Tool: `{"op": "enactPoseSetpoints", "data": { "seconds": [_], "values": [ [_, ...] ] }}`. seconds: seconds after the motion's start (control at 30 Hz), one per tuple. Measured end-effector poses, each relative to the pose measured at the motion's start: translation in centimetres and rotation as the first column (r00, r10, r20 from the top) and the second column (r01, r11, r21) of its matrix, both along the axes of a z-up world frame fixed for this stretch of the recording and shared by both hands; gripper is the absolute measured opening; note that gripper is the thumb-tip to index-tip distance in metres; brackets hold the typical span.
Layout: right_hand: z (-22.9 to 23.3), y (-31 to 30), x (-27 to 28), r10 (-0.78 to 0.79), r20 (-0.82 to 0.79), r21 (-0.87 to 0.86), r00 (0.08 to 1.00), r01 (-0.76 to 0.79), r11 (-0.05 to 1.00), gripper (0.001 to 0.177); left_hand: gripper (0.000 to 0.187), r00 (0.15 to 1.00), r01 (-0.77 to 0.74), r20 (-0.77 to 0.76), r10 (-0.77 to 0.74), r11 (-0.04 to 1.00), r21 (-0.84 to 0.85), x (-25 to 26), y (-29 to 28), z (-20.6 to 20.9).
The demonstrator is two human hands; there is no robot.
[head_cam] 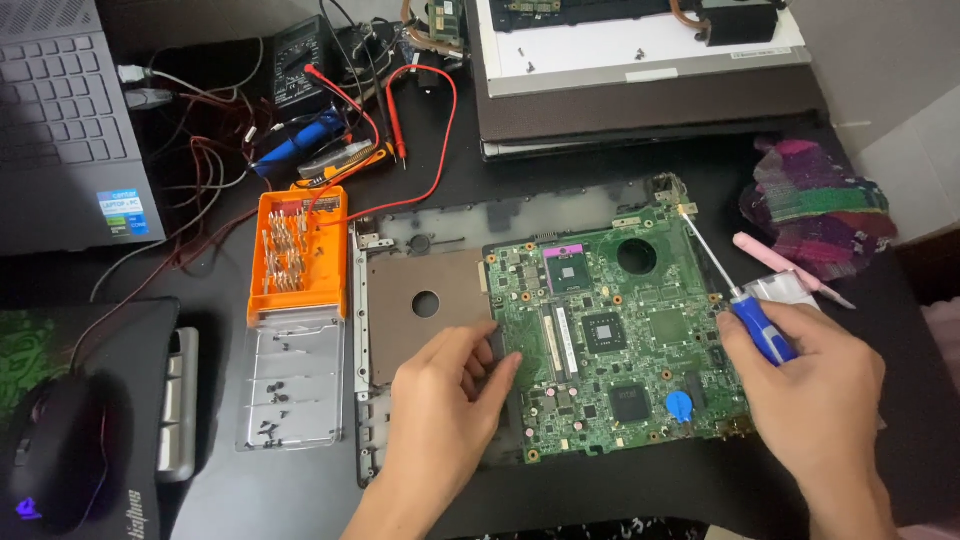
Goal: The person uses a screwdriver to remove screws from a laptop motherboard. They carefully unscrew several fasteners from different locations on the board, placing the screws into a small orange tray. The motherboard is handled and repositioned on the workbench during the process.
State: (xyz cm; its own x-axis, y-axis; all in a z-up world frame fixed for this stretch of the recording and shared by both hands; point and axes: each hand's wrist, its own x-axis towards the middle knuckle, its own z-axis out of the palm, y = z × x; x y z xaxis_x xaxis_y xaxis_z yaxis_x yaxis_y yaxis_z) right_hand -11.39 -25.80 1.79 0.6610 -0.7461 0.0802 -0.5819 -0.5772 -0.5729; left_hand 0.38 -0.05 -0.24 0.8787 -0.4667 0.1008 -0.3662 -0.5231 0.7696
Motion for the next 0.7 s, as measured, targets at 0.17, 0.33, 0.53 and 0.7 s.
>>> {"op": "enactPoseSetpoints", "data": {
  "seconds": [0.17,0.33,0.53,0.7],
  "values": [
    [-0.5,-0.7,0.2,0.062,0.049,-0.012,0.997,-0.061,0.998,0.02,0.027,0.999,-0.02,0.036,0.02,1.0,-0.004,0.0,-0.2,-0.2],
    [-0.4,-0.6,0.4,0.01,-0.025,-0.001,1.0,-0.01,1.0,0.023,0.027,0.999,-0.011,0.033,0.011,1.0,0.012,0.1,-0.3,-0.1],
    [0.1,-0.5,0.5,-0.033,-0.095,0.003,0.995,0.033,0.999,0.021,0.026,0.999,0.003,0.04,-0.004,0.999,0.043,0.3,-0.2,-0.3],
    [1.1,-0.1,0.7,-0.085,-0.164,0.033,0.983,0.091,0.995,0.026,0.026,0.998,0.006,0.068,-0.011,0.998,0.061,0.3,-0.3,-0.3]
  ]
}}
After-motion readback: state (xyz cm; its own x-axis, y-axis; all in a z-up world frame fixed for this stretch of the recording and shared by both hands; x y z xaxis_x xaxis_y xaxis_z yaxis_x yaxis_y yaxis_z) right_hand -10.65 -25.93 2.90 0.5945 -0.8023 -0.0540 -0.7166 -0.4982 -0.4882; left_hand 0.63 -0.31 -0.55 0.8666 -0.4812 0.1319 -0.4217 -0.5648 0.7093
